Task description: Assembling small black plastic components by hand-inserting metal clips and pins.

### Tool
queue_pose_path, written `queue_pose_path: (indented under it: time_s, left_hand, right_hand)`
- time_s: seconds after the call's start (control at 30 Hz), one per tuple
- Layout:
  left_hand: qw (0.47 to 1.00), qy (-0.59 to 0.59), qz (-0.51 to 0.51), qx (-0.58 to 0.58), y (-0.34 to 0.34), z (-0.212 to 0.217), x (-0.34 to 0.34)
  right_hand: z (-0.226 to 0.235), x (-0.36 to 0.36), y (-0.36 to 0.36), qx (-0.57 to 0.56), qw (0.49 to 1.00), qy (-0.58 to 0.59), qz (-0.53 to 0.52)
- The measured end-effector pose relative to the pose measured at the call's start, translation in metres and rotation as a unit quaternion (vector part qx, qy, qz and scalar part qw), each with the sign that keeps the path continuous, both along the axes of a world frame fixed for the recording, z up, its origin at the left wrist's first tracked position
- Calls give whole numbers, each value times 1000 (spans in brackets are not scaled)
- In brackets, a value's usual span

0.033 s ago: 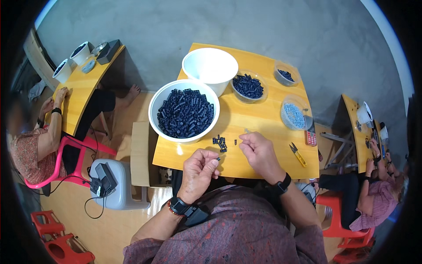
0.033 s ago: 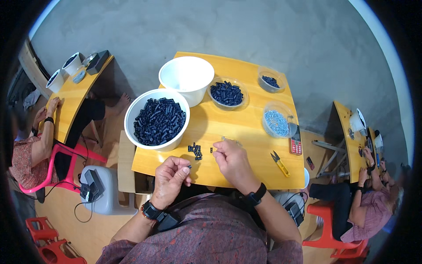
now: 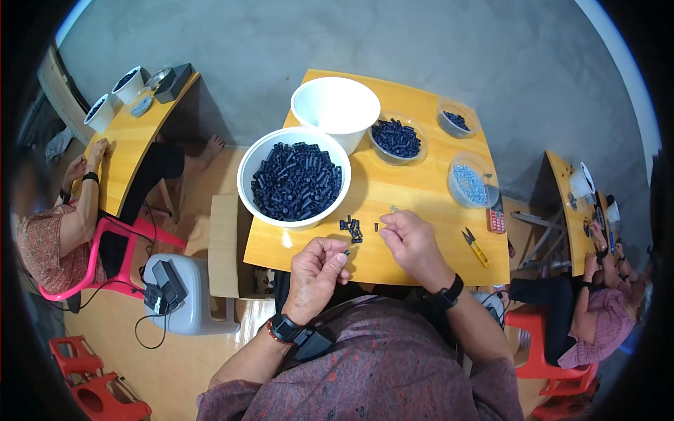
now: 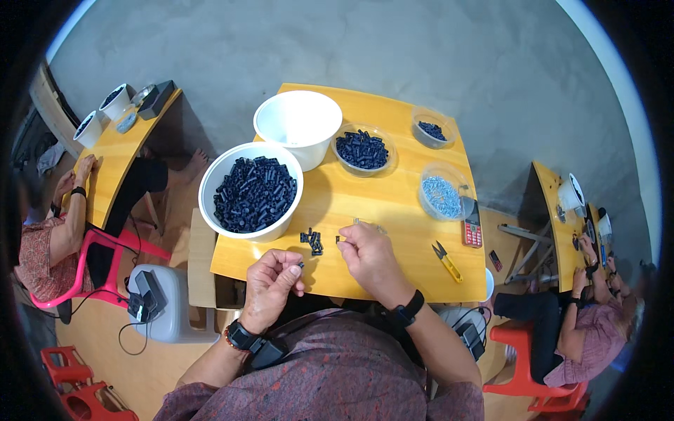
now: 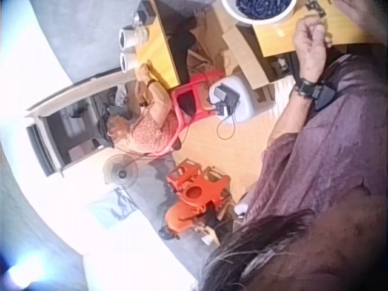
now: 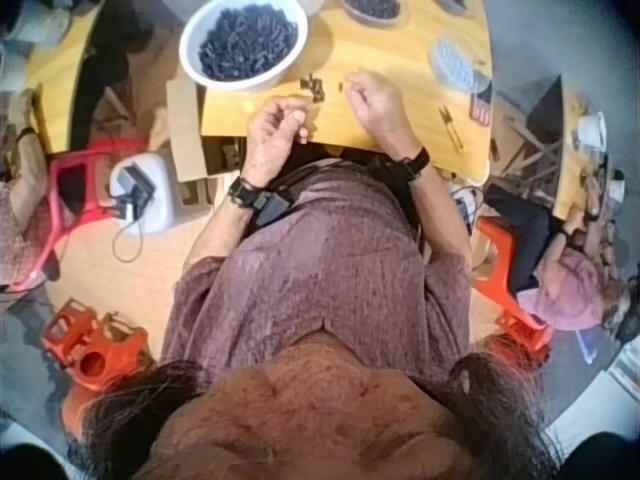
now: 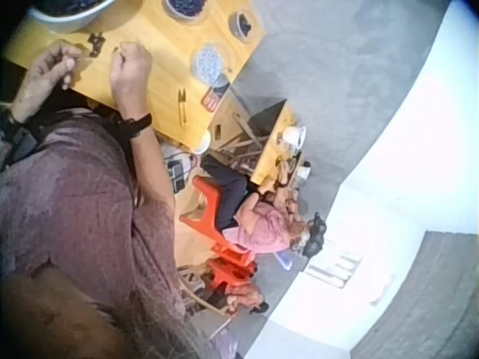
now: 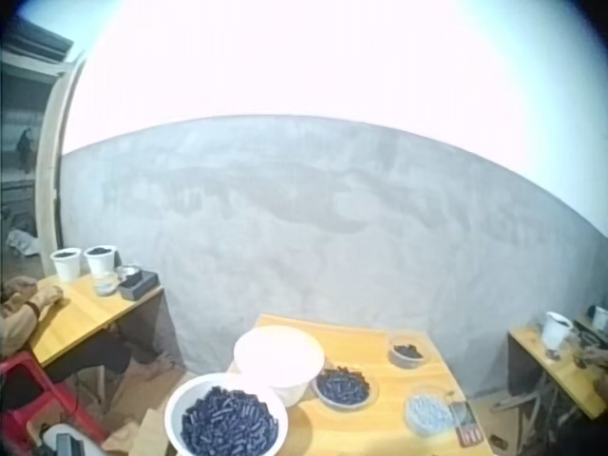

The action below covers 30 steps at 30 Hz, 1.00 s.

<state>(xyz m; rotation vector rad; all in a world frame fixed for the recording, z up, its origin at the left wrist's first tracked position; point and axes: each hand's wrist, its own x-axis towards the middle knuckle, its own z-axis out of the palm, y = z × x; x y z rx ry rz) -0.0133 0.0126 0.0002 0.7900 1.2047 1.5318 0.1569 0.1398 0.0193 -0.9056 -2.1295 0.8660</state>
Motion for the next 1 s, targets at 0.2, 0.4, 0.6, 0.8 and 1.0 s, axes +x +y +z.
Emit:
queue_pose_path:
  time_s: [0.2,0.4,0.6,0.8,1.0]
  left_hand:
    - [1000,-19,5,-6,0,-3,-2]
    - [998,-52,-24,-13,0,-1,-3]
    - [993,-106,-44,-6,-1,-5,-3]
    - [991,-117,-61,-9,0,-4,0]
    - [992,-114,-52,-15,-1,-5,0]
  right_hand:
    - [2,-11,6,90,986,-141,13]
    - [0,-6,3,-87,994,-12,65]
    - [20,-12,-29,-327,932,141,71]
    - [12,-11,-33,-355,919,155,66]
    - [12,-12,-34,-332,930,139,74]
